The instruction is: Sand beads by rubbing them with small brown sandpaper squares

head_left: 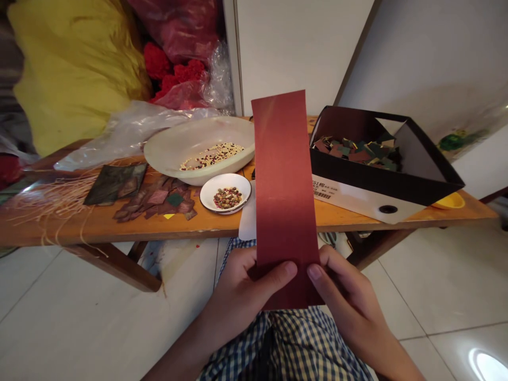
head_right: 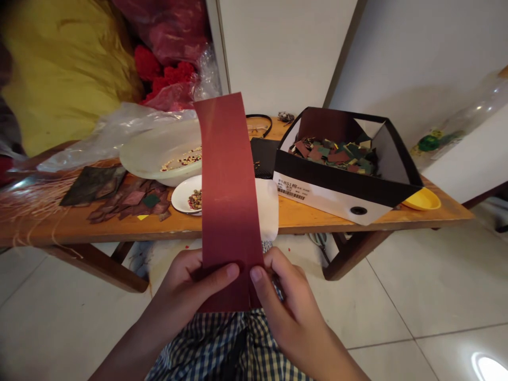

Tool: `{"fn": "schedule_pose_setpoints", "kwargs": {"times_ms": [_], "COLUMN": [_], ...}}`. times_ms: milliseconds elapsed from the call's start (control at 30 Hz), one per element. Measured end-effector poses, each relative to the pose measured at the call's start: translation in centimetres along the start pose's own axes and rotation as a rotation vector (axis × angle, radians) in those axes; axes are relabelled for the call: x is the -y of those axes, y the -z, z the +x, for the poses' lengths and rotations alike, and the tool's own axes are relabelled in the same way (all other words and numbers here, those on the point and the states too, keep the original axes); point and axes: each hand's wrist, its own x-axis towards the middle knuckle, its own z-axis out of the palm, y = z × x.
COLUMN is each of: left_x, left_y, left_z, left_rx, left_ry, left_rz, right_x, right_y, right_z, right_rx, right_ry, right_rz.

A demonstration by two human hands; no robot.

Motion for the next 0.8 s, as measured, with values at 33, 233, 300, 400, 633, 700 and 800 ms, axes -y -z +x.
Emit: {"fn": "schedule_pose_setpoints", "kwargs": {"times_ms": [33, 233, 300, 400, 633, 700, 800], "left_x": [0.03, 0.18, 0.17, 0.09, 0.17, 0.24, 0.23], "left_y": [0.03, 0.14, 0.14, 0.14, 0.01, -0.07, -0.18], "left_z": [0.01, 0.08, 0.09, 0.09, 0.01, -0.04, -0.11], "left_rx": [-0.004, -0.019, -0.021, -0.023, -0.036, -0.037, -0.020], "left_ry": [0.005, -0.009, -0.016, -0.030, -0.050, -0.056, -0.067], "left_rz": [0.003, 0.008, 0.006, 0.015, 0.011, 0.003, -0.026], "right_x": [0.01, 0.07, 0.07, 0.12, 0.23, 0.16, 0.05], "right_y": [-0.01, -0.09, -0.13, -0.19, -0.18, -0.19, -0.27], "right_z": [0.02, 0.12, 0.15, 0.19, 0.06, -0.01, -0.11], "right_rx": [0.002, -0.005, -0.011, -0.008, -0.001, -0.008, -0.013], "right_ry": [0.002, 0.031, 0.034, 0.040, 0.034, 0.044, 0.048], "right_rz": [0.007, 0.009, 0.004, 0.008, -0.002, -0.013, -0.026]}}
